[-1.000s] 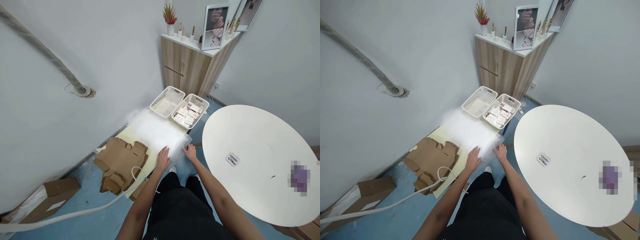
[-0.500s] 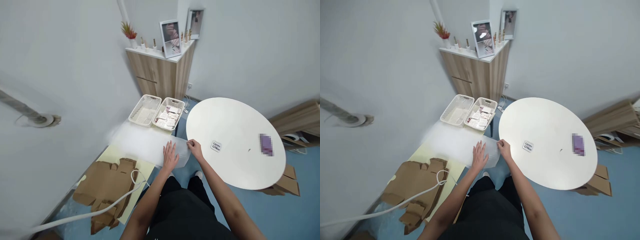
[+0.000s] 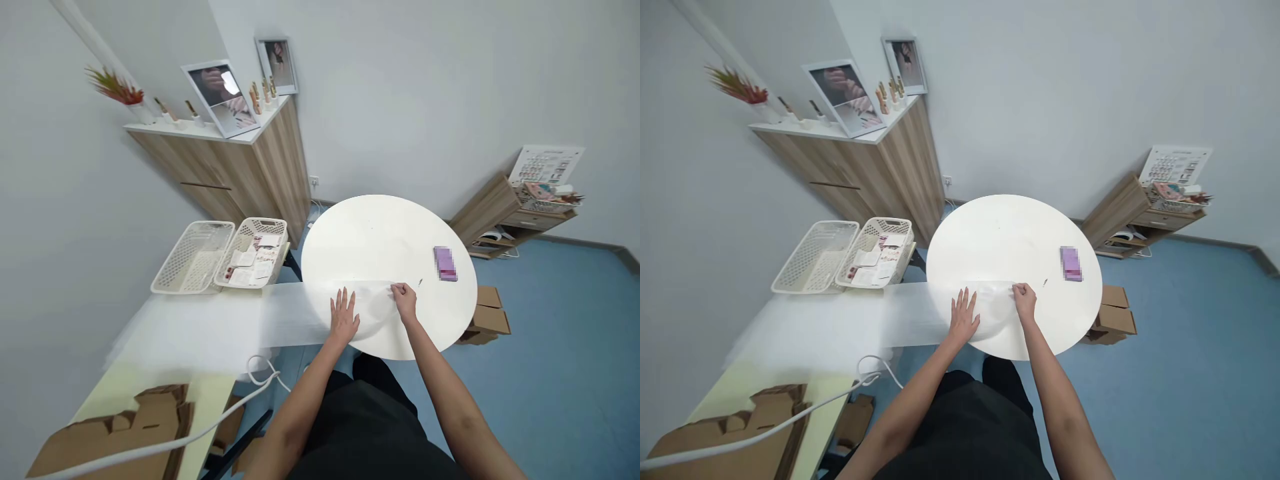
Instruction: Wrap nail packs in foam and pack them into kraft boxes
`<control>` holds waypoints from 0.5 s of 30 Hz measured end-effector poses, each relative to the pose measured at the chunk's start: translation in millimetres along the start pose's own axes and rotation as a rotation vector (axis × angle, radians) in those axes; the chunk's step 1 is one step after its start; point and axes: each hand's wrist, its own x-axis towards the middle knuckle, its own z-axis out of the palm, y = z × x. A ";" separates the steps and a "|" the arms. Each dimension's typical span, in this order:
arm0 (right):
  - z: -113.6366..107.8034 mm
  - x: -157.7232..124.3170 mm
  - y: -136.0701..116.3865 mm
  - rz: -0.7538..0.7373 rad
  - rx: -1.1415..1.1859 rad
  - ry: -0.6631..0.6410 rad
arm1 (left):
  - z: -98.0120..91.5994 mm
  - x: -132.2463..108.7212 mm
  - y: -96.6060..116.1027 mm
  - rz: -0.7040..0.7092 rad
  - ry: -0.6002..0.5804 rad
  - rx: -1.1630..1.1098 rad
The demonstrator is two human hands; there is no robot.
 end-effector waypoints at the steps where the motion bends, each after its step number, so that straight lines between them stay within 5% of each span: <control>1: -9.9 12.2 9.9 0.016 -0.004 0.025 | 8.3 5.6 5.5 -0.004 -0.008 0.008; 8: -60.6 70.3 78.9 0.284 0.015 0.321 | 49.2 31.1 39.7 -0.029 -0.005 0.039; 15: -51.0 62.4 105.6 0.419 0.015 0.420 | 61.1 51.5 70.6 0.023 -0.027 0.083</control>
